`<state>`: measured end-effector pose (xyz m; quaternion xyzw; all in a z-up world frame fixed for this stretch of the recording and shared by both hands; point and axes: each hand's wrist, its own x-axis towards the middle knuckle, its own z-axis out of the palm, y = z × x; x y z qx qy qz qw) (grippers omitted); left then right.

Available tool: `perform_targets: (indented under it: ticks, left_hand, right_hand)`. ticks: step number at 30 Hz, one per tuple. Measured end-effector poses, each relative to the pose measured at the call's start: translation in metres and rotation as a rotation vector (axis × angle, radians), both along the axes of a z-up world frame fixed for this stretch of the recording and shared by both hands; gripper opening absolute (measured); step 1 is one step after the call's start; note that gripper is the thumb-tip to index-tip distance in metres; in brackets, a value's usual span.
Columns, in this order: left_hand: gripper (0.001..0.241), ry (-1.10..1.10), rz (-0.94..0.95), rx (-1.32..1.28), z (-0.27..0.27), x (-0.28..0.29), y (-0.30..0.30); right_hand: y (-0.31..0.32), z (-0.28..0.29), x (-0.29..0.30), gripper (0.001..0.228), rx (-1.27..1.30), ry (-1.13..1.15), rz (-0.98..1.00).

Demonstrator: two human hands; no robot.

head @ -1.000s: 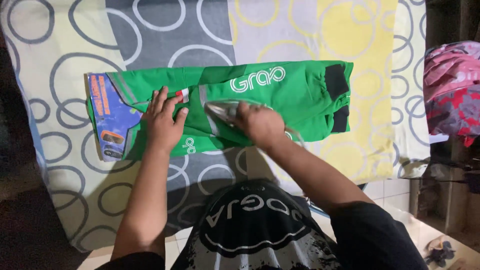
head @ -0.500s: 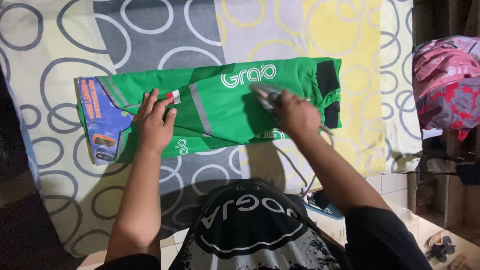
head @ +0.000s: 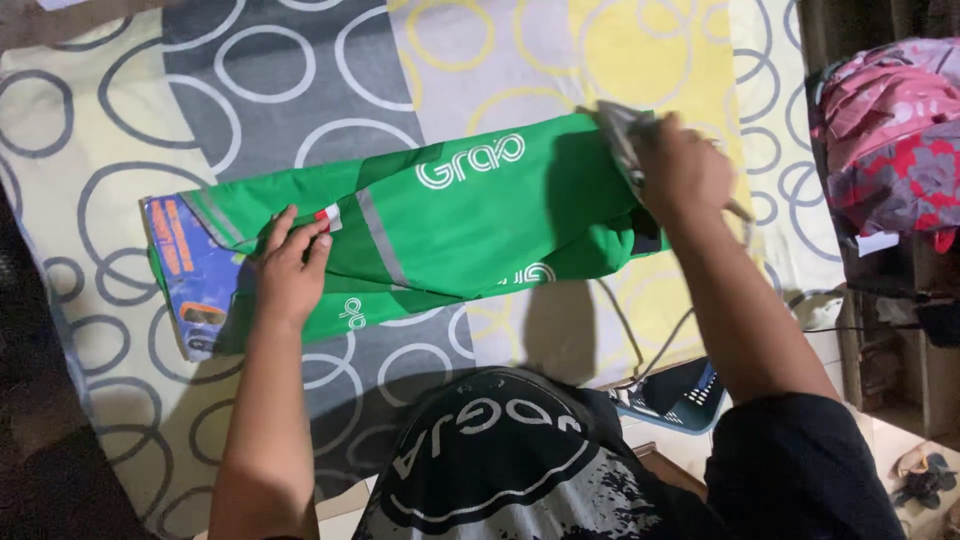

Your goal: The person irons a green jacket laid out on a patterned surface. They use a book to press down on the fabric while ironing the sleeves and body. Finally, they fold the jacket neatly.

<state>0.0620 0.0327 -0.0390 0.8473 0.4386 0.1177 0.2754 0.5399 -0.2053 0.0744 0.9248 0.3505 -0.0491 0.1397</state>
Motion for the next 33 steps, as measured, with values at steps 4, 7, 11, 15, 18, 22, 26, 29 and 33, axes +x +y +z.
perform_targets:
  ticks: [4,7,11,15,18,22,26,29,33]
  left_hand:
    - [0.027,-0.058,-0.053,0.013,0.025,0.003,-0.003]
    - [0.028,-0.259,-0.062,-0.026,0.046,-0.004,-0.007]
    - [0.011,-0.009,0.295,0.158,0.07,-0.035,-0.012]
    - [0.024,-0.01,0.383,0.251,0.045,-0.092,0.008]
    - [0.011,-0.075,0.476,0.125,0.037,-0.111,0.016]
    - [0.037,0.275,0.637,0.137,0.031,-0.11,0.027]
    - [0.042,0.004,0.818,-0.241,0.053,-0.097,0.018]
    - [0.041,-0.192,0.793,-0.258,0.006,-0.137,0.03]
    - [0.036,-0.181,0.858,-0.318,0.03,-0.153,0.021]
  right_hand:
    - [-0.068,-0.01,0.043,0.049,0.069,-0.035,-0.058]
    - [-0.097,-0.031,0.05,0.048,0.184,-0.256,0.036]
    - [-0.094,-0.05,0.005,0.055,0.559,-0.076,0.044]
    - [-0.07,-0.075,-0.012,0.086,0.633,0.424,-0.32]
    - [-0.068,-0.089,-0.002,0.085,0.761,0.692,-0.522]
    - [-0.069,-0.092,0.008,0.074,0.755,0.794,-0.484]
    - [-0.071,-0.105,0.012,0.045,0.925,0.914,-0.397]
    - [-0.075,-0.078,0.016,0.04,0.877,0.766,-0.211]
    - [-0.107,-0.04,0.047,0.04,0.818,0.65,-0.08]
